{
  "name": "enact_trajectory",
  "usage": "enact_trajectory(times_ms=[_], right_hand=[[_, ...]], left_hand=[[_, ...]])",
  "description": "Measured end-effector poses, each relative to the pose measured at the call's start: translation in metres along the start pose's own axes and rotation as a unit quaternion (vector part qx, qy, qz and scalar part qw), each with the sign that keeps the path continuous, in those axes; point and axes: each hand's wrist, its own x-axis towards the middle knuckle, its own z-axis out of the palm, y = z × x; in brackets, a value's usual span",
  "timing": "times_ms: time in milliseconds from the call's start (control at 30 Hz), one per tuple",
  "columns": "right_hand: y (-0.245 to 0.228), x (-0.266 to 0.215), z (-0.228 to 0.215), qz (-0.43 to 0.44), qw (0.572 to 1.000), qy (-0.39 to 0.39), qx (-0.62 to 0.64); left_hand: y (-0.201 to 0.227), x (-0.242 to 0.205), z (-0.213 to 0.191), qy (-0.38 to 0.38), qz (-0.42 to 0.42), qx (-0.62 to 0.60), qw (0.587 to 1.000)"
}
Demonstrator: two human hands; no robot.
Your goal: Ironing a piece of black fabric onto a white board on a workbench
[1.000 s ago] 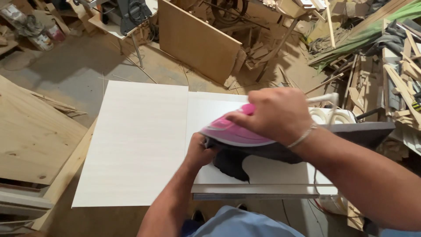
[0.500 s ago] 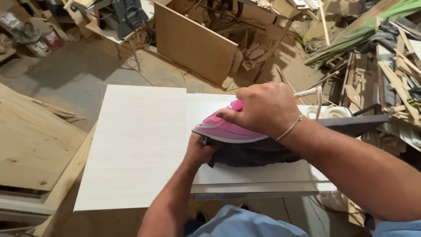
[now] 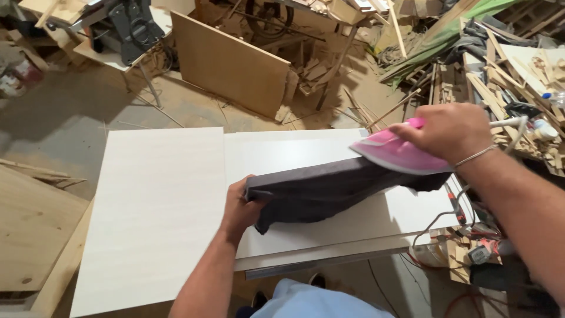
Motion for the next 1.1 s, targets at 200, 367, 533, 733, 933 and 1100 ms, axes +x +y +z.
enact_trajectory(times_ms=[200,367,533,733,933,1100], right_hand=[[0.104,0.02,0.103,0.029,0.995,0.083,-0.056],[0.095,0.024,0.12,-0.033,0.973,0.226,0.014],[0.045,0.012,0.081,-0.121,0.939,0.306,0.102],[0.005,0.009,0.058,-0.111,0.927,0.348,0.08],[-0.041,-0.005,0.026,-0.15,0.909,0.37,0.123],[-0.074,-0.009,0.019,-0.102,0.902,0.397,0.138]], left_hand=[[-0.005,0.003,0.0,0.008,0.019,0.005,1.0],[-0.011,0.008,-0.003,-0.005,0.025,0.0,1.0],[-0.011,0.01,-0.002,-0.002,0.03,-0.009,1.0],[-0.007,0.008,-0.001,-0.01,0.048,-0.018,0.999],[-0.005,0.01,0.004,-0.016,0.047,-0.035,0.998],[0.003,0.011,0.008,0.03,0.046,-0.01,0.998]])
